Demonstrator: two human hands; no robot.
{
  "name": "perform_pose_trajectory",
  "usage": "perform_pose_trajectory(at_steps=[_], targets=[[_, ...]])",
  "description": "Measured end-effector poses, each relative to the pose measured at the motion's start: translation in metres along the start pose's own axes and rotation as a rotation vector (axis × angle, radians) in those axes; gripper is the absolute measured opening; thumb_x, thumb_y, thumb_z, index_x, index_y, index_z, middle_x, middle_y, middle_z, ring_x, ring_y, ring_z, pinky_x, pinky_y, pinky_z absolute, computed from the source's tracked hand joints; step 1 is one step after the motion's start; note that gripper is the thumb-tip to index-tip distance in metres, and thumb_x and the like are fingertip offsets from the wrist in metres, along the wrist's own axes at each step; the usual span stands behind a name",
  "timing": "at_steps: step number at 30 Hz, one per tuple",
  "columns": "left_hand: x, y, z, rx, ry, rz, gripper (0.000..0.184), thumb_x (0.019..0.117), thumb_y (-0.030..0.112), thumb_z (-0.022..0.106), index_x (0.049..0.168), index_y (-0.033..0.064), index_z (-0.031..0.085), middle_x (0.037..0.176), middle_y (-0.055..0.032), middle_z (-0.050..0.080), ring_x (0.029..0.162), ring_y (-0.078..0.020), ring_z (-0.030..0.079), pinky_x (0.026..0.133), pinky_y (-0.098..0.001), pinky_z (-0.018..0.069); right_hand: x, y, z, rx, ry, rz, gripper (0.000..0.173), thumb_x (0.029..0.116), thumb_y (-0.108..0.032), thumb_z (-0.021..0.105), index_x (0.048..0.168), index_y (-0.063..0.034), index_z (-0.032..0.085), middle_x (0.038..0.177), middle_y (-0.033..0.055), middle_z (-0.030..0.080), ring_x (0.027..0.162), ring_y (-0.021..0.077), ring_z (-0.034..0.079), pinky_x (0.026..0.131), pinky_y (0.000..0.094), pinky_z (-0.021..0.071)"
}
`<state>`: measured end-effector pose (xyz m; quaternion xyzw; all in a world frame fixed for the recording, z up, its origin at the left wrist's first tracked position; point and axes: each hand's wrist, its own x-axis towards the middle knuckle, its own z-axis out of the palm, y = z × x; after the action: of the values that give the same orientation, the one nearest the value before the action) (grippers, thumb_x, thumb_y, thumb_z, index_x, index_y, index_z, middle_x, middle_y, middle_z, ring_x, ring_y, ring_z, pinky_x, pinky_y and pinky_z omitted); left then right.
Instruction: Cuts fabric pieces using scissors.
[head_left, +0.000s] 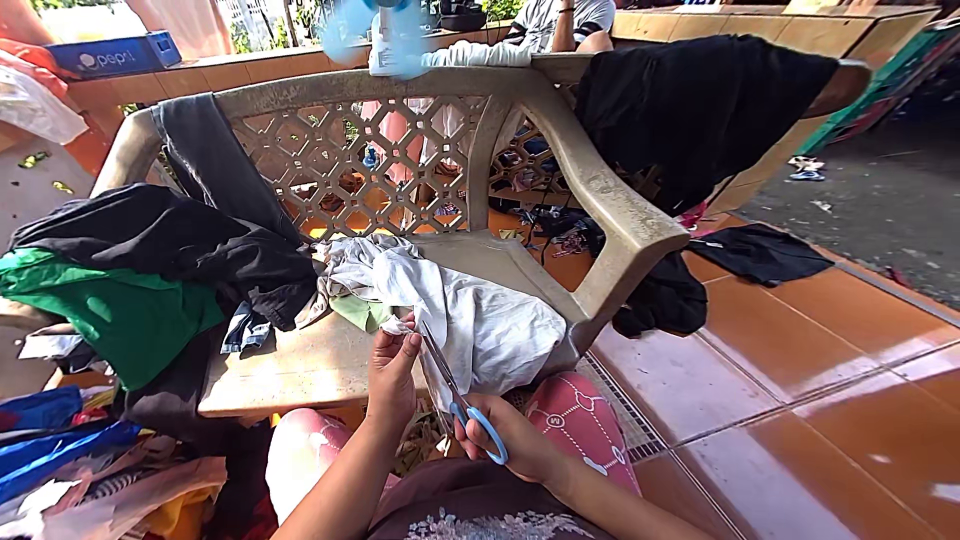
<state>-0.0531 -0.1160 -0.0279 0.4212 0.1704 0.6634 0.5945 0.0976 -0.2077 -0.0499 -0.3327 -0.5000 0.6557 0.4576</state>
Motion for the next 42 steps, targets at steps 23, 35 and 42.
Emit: perform_pose_trajectory(at_steps=[23, 35, 42], targets=[[0.024, 0.013, -0.021, 0.250, -0.229, 0.025, 0.016, 0.0930, 0.000, 0.067, 0.105, 0.0115, 0.067, 0.097, 0.0081, 0.076, 0.094, -0.0056, 0.072, 0.091, -0.0284, 0.0584, -0.005, 0.001, -0.003, 0.119, -0.073, 0.047, 0.042, 0.0837, -0.062, 0.073, 0.089, -0.0211, 0.065, 0.074, -0.0125, 0.065, 0.061, -0.0059, 0.058, 0.056, 0.0103, 0.0449], [0.001, -0.004, -0.006, 0.127, -0.212, -0.043, 0.025, 0.0945, -0.002, 0.065, 0.116, 0.0086, 0.060, 0.120, -0.0012, 0.074, 0.113, -0.0106, 0.069, 0.100, -0.0289, 0.0546, 0.000, -0.003, 0.002, 0.150, -0.002, 0.067, 0.043, 0.0836, -0.060, 0.075, 0.090, -0.0186, 0.063, 0.072, -0.0113, 0.064, 0.057, -0.0055, 0.055, 0.053, 0.0098, 0.0431], [-0.008, -0.012, 0.002, 0.032, -0.077, -0.046, 0.021, 0.0945, 0.001, 0.066, 0.111, 0.0112, 0.057, 0.121, -0.0037, 0.074, 0.110, -0.0113, 0.070, 0.096, -0.0288, 0.0557, -0.001, -0.002, 0.003, 0.095, 0.021, 0.041, 0.036, 0.0849, -0.054, 0.077, 0.087, -0.0206, 0.063, 0.071, -0.0138, 0.064, 0.059, -0.0065, 0.056, 0.055, 0.0100, 0.0445]])
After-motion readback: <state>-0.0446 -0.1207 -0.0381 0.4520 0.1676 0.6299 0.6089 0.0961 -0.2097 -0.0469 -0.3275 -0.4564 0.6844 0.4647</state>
